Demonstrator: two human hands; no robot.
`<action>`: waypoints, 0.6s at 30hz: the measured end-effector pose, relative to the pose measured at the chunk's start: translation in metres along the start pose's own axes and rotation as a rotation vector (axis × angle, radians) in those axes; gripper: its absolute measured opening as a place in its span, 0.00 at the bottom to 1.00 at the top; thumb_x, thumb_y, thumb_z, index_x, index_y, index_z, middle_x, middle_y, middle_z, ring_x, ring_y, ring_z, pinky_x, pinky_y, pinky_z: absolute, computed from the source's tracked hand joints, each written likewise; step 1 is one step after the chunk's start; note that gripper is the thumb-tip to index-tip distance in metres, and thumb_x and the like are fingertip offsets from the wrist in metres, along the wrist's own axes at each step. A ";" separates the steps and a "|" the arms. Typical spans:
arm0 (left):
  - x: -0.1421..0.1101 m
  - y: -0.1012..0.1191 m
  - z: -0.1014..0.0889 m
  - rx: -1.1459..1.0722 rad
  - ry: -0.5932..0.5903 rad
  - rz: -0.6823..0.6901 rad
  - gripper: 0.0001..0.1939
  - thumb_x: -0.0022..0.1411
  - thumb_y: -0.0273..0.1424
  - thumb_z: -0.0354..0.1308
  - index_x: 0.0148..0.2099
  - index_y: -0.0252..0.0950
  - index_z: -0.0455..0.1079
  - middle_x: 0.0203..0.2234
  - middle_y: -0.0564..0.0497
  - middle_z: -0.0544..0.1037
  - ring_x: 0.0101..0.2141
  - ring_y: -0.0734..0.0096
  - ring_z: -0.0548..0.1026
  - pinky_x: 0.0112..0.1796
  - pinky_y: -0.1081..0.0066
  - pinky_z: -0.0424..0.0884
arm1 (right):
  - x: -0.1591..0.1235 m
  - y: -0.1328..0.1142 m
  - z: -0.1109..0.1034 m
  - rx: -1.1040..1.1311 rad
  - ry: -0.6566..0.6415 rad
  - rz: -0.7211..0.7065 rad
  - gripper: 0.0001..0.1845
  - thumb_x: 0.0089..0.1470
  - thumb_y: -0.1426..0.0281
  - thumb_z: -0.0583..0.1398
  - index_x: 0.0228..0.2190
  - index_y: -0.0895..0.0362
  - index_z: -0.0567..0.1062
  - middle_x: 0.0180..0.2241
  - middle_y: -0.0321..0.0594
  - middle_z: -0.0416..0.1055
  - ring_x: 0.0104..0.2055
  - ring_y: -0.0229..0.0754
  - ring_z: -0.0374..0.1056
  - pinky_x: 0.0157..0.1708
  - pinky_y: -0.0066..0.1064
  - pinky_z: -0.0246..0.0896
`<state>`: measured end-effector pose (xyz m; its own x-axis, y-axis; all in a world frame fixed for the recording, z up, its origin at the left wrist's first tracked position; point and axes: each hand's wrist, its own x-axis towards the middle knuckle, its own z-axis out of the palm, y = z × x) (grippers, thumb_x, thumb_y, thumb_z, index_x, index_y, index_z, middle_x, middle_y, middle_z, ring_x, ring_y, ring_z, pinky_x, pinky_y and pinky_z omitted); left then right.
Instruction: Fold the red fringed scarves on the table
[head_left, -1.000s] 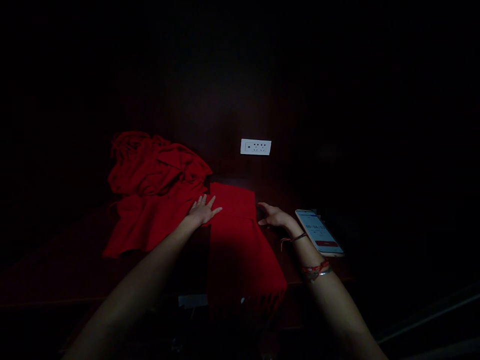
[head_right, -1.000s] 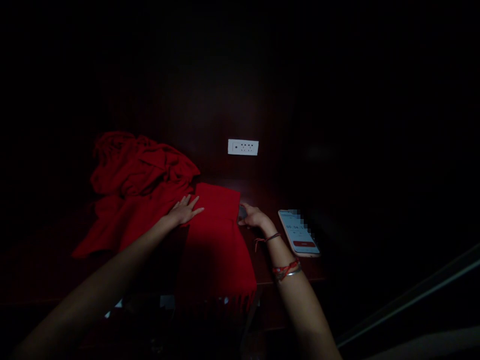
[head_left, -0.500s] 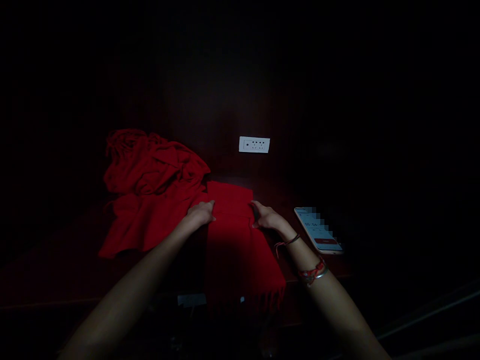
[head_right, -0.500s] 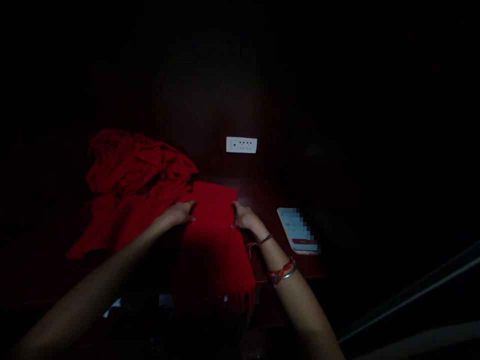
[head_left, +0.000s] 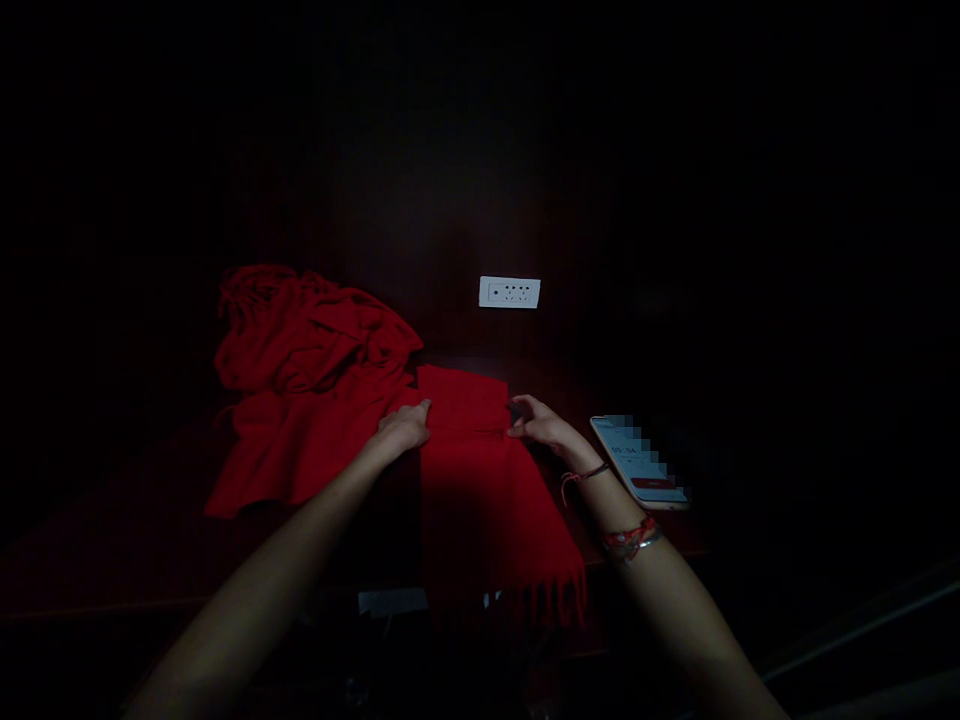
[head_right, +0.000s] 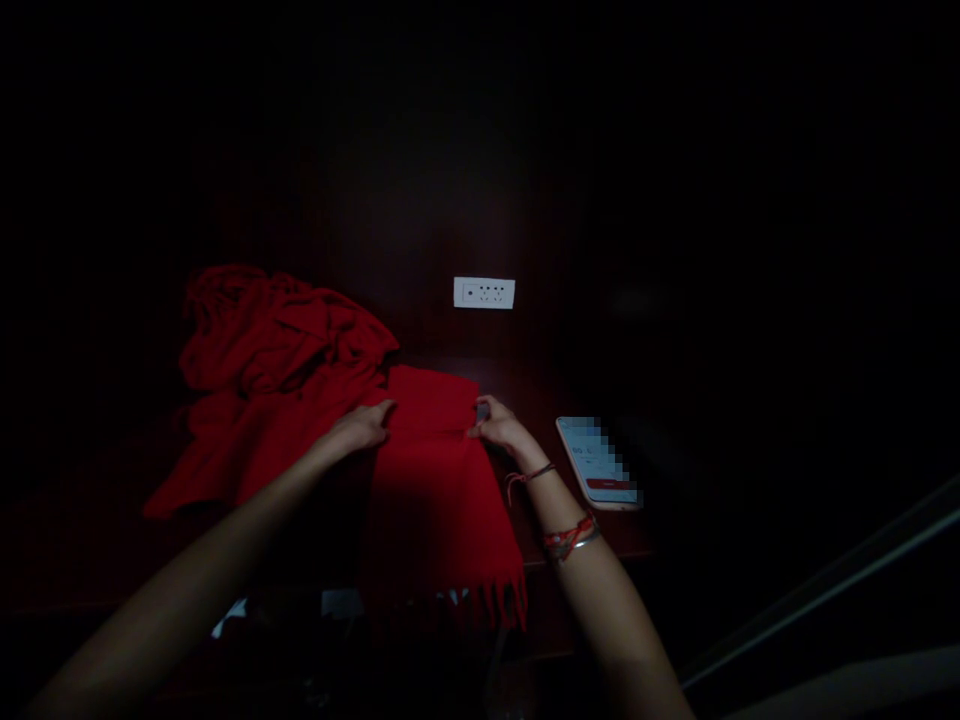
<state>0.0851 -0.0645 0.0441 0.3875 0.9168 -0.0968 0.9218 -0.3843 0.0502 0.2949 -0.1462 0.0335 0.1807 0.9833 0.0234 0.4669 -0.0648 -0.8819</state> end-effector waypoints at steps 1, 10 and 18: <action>0.000 0.000 0.001 -0.002 0.004 0.001 0.29 0.52 0.31 0.47 0.57 0.39 0.45 0.46 0.44 0.64 0.45 0.61 0.64 0.39 0.68 0.62 | 0.000 0.000 0.001 0.090 0.000 0.042 0.26 0.33 0.80 0.56 0.39 0.57 0.60 0.22 0.30 0.62 0.23 0.32 0.60 0.25 0.24 0.56; -0.002 0.001 -0.002 0.002 0.010 -0.038 0.29 0.51 0.28 0.47 0.56 0.40 0.46 0.46 0.44 0.64 0.44 0.60 0.65 0.37 0.67 0.63 | 0.000 0.002 -0.002 -0.030 -0.024 0.066 0.30 0.26 0.88 0.52 0.37 0.58 0.64 0.19 0.27 0.60 0.20 0.30 0.58 0.20 0.21 0.52; 0.007 -0.004 0.005 -0.041 0.043 0.015 0.29 0.52 0.37 0.46 0.56 0.38 0.46 0.46 0.44 0.64 0.45 0.62 0.63 0.39 0.69 0.62 | 0.001 0.004 -0.005 -0.082 -0.170 0.082 0.29 0.34 0.81 0.57 0.43 0.60 0.62 0.21 0.30 0.60 0.20 0.29 0.56 0.20 0.21 0.52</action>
<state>0.0841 -0.0574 0.0382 0.3994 0.9152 -0.0531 0.9146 -0.3938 0.0922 0.3012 -0.1462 0.0321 0.0751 0.9883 -0.1327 0.5267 -0.1523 -0.8363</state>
